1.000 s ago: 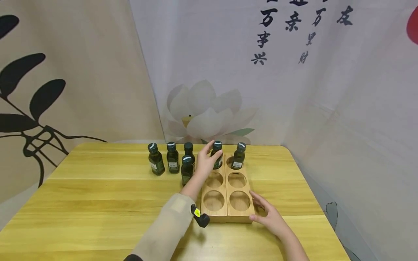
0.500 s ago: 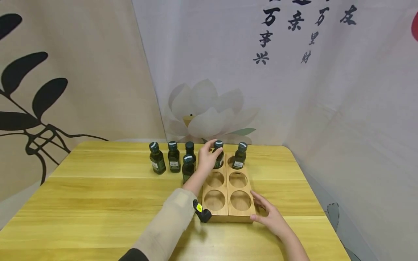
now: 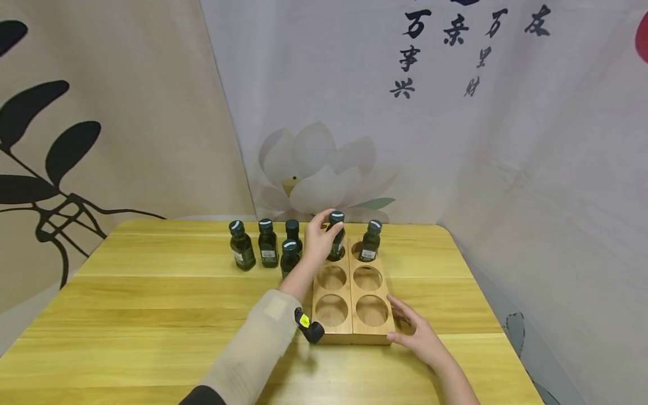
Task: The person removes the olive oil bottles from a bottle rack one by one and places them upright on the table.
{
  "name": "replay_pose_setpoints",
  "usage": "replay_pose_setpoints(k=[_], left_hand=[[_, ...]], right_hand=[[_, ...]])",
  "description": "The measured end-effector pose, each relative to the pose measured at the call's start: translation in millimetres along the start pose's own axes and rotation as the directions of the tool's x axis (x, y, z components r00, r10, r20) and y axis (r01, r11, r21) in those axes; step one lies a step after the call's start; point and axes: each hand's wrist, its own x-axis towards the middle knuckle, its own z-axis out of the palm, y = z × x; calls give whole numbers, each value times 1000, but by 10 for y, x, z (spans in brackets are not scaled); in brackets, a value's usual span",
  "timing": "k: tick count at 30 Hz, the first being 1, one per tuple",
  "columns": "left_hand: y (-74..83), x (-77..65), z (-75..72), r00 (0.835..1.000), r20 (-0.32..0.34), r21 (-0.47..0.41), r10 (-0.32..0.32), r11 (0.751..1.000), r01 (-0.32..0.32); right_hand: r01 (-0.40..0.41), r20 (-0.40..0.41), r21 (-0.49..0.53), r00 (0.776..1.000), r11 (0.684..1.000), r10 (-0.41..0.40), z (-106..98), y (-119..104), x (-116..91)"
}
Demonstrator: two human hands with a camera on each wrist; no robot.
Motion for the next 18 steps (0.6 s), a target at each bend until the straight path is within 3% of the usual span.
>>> replay_pose_setpoints(k=[6, 18], left_hand=[[157, 66, -33, 999, 12, 6, 31, 999, -31], [597, 126, -184, 983, 31, -38, 179, 983, -178]], right_hand=[[0, 4, 21, 1000, 1000, 0, -2, 8, -10], [-16, 1, 18, 1000, 1000, 16, -2, -8, -4]])
